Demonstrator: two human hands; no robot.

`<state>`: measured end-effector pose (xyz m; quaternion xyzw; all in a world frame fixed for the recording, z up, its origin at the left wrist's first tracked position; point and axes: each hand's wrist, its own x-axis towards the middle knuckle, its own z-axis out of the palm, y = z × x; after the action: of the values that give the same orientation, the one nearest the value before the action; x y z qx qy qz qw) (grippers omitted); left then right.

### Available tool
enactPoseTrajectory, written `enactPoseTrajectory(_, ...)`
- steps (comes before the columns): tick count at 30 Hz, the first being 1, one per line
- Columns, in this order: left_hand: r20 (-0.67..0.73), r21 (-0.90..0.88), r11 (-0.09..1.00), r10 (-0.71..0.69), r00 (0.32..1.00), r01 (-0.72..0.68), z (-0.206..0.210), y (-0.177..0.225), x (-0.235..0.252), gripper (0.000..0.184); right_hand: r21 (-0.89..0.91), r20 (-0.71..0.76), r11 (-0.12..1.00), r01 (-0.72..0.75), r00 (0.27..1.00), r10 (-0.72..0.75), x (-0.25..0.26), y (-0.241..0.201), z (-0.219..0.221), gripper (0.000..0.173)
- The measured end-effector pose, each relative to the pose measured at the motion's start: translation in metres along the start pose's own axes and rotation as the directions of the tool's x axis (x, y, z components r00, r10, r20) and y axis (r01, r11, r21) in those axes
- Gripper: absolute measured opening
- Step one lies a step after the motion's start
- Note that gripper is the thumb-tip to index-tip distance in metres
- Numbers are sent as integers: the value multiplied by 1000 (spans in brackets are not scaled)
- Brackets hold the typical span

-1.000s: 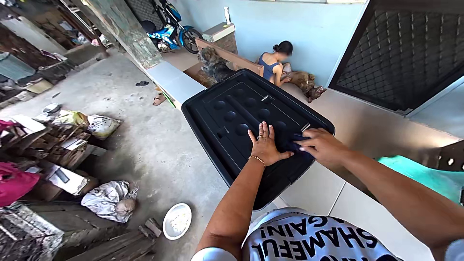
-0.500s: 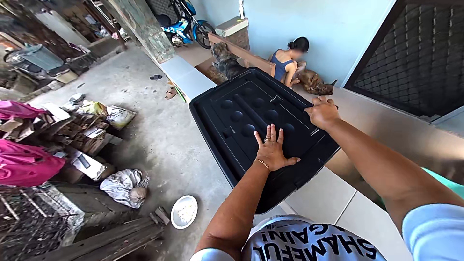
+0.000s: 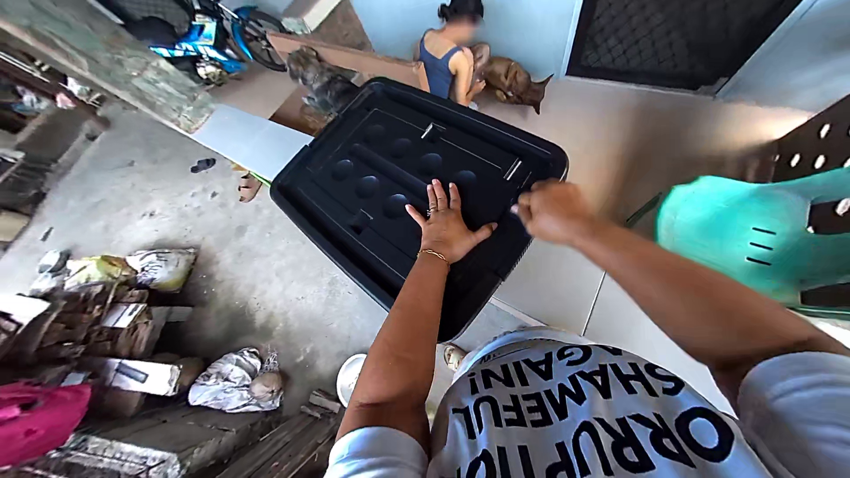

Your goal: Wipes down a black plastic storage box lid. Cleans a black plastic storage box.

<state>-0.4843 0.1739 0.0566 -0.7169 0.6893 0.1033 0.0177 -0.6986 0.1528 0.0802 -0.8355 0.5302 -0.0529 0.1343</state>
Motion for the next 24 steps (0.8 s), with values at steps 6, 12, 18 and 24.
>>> enactPoseTrajectory(6,-43,-9,1000,28,999,-28,2,2,-8,122,162,-479,775,611,735,-480,-83,3,95,37)
enactPoseTrajectory(12,-28,23,999,30,999,-29,5,0,-2,122,386,-758,816,430,652,15,-51,43,59,25)
enactPoseTrajectory(18,12,35,999,8,1000,-8,4,3,-3,124,266,-703,869,418,701,-121,3,48,98,40)
enactPoseTrajectory(24,-3,19,999,-26,1000,26,6,8,-1,119,532,-540,844,74,797,270,76,95,54,44)
